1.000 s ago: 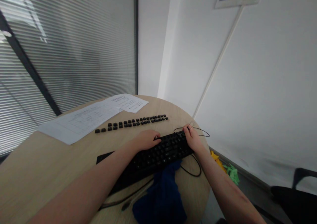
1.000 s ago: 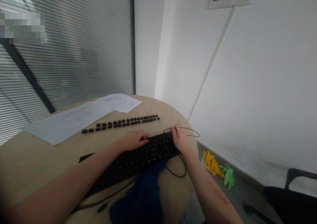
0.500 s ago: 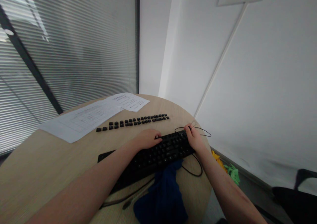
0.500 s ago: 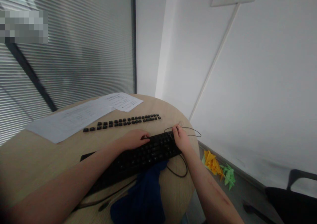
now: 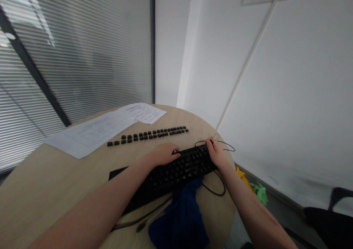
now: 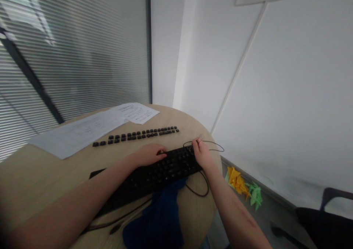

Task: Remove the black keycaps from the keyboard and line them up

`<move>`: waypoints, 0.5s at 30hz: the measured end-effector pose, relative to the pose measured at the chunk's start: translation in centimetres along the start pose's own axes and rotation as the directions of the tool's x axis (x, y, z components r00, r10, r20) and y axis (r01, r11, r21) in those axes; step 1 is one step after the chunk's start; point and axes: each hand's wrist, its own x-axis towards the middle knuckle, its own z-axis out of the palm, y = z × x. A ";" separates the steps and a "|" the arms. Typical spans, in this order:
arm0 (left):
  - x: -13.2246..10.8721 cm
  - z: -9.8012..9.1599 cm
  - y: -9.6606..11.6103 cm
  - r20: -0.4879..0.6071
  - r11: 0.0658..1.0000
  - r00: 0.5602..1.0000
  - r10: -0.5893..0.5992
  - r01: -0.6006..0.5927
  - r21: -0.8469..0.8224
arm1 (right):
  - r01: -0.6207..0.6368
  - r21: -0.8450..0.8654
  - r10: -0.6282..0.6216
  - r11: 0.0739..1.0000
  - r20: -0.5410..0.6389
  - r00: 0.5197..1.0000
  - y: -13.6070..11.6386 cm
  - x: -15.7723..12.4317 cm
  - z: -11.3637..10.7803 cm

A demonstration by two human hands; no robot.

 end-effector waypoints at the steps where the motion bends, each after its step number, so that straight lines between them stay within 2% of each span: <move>1: 0.0 0.1 -0.1 -0.001 1.000 1.000 0.002 -0.002 0.001 | -0.002 0.000 0.002 1.000 -0.001 1.000 0.0 0.0 0.0; 15: 0.0 0.2 -0.2 -0.016 1.000 1.000 -0.017 0.017 -0.012 | -0.016 0.040 0.016 0.999 -0.003 1.000 0.0 0.0 0.0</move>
